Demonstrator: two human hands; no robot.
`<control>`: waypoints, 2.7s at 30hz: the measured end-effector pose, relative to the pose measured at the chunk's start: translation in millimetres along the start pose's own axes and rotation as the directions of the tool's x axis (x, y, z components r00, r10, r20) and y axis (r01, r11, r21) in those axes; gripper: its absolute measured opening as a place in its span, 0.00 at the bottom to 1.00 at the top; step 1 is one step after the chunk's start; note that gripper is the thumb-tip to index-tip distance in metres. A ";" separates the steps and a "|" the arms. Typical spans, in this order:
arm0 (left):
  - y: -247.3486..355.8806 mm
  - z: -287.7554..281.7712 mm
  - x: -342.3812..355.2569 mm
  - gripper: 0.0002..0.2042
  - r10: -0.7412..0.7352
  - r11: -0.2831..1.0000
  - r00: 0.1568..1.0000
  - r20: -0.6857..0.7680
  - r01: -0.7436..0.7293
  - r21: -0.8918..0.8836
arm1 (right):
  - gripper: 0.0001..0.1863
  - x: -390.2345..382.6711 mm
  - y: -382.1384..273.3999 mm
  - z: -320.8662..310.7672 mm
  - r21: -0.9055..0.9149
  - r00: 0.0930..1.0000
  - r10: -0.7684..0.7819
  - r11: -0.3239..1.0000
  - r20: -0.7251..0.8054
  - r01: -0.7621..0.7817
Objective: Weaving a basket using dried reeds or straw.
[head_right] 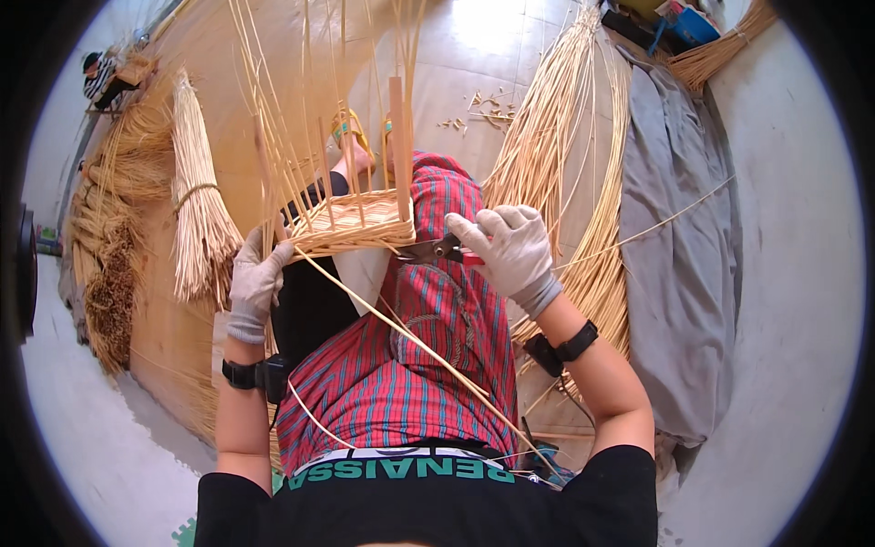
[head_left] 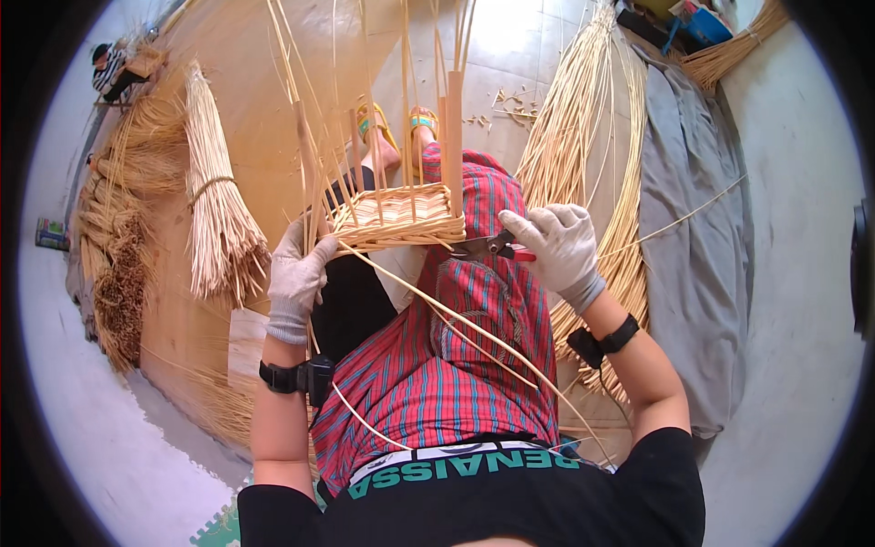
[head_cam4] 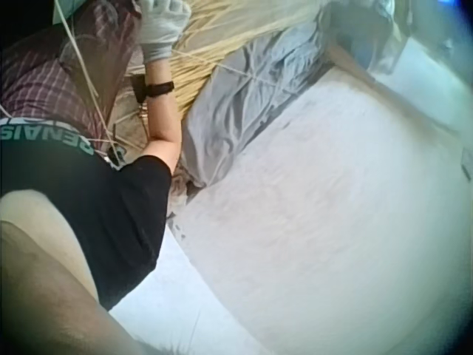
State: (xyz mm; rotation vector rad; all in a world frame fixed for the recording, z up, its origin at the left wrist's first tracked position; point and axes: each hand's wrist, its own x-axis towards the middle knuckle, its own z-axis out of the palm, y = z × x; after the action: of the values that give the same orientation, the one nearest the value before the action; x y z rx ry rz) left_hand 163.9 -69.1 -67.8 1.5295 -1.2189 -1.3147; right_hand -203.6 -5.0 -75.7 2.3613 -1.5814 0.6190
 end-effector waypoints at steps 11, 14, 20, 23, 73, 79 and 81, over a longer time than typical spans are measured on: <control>4.0 -1.5 -2.7 0.18 -0.013 1.000 1.000 0.006 0.013 -0.001 | 0.38 23.3 -12.6 -2.5 -0.106 0.961 -0.087 0.987 0.261 0.118; -2.2 -1.8 1.0 0.16 0.056 0.998 0.997 -0.060 -0.056 0.006 | 0.40 11.0 -35.1 -6.6 -0.053 0.976 0.053 0.998 0.210 -0.042; 58.5 46.8 -29.7 0.13 0.671 0.676 0.740 0.045 -0.636 0.371 | 0.44 -5.6 -56.1 1.2 0.047 0.932 0.220 0.969 0.289 -0.243; 60.9 95.1 -27.1 0.21 0.548 0.620 0.747 0.378 -0.665 0.417 | 0.46 -7.4 -60.8 -0.1 -0.008 0.928 0.256 0.965 0.270 -0.264; 62.6 27.5 -46.9 0.15 0.207 0.667 0.528 0.824 -0.692 0.276 | 0.29 31.8 -79.8 -6.0 0.401 0.895 0.357 0.803 0.268 -0.440; 83.5 -4.2 -71.2 0.09 0.392 0.527 0.609 0.689 -0.763 0.374 | 0.35 69.2 -129.6 -6.8 0.224 0.939 0.223 0.932 0.263 -0.284; 80.2 -9.7 -73.1 0.07 0.467 0.498 0.604 0.646 -0.783 0.372 | 0.34 78.0 -136.5 1.3 0.296 0.916 0.238 0.894 0.324 -0.337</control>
State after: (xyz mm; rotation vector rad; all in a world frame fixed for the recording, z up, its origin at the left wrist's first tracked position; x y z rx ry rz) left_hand 158.3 -18.8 28.8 0.9045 -2.4747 -0.7548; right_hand -52.3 -16.4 -34.9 2.5730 -2.1376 0.6968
